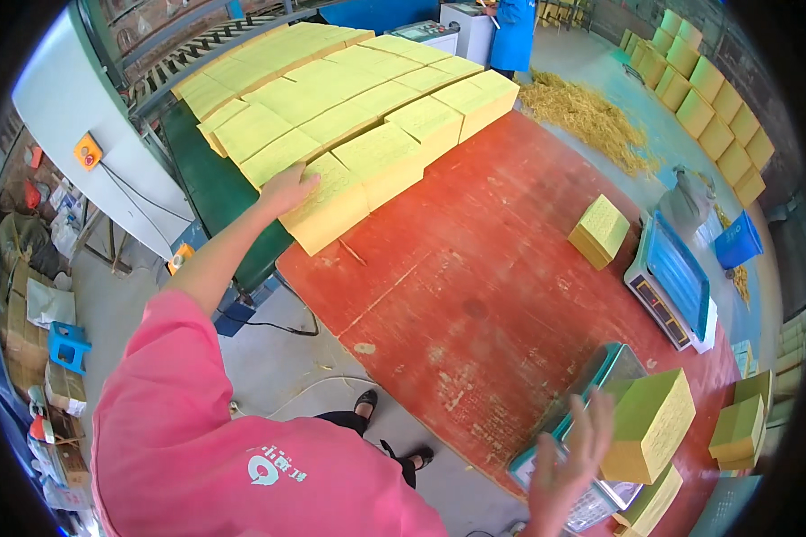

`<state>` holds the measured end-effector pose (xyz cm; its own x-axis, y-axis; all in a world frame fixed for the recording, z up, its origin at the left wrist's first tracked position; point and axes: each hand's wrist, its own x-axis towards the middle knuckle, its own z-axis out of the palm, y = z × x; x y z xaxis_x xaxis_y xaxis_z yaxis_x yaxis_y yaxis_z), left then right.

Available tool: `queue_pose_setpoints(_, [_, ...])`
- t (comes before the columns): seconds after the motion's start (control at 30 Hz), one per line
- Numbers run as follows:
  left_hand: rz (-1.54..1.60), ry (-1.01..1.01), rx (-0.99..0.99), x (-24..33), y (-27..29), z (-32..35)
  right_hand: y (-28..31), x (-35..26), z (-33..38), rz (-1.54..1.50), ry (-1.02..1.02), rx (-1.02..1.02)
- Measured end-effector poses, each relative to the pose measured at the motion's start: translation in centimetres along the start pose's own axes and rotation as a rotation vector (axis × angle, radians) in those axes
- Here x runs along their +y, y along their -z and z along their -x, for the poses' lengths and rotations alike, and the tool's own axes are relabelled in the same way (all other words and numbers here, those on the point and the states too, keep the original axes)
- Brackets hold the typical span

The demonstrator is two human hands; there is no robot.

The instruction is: Weighing and stacking stacks of yellow paper on a digital scale in an industrial facility.

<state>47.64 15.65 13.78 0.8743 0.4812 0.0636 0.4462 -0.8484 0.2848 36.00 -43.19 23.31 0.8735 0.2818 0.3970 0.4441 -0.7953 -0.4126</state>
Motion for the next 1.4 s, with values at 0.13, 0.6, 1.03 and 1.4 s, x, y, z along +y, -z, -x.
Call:
queue_pose_setpoints(0.13, [0.03,0.028,0.1,0.3,-1.1,1.8,-5.4,-3.7,-0.6,-0.284,-0.015,-0.165])
queue_pose_setpoints(0.6, [0.278,-1.247,-0.312,22.6,-5.7,17.8,-8.1,-2.2,-3.0,-0.169,0.081,-0.243])
queue_pose_setpoints(1.03, [1.225,0.213,-0.236,19.8,-9.3,37.3,-6.8,4.6,6.0,-0.326,-0.092,-0.227])
queue_pose_setpoints(1.4, [1.739,0.481,-0.78,21.8,-7.5,39.3,-7.2,3.9,8.2,-0.377,-0.112,-0.241])
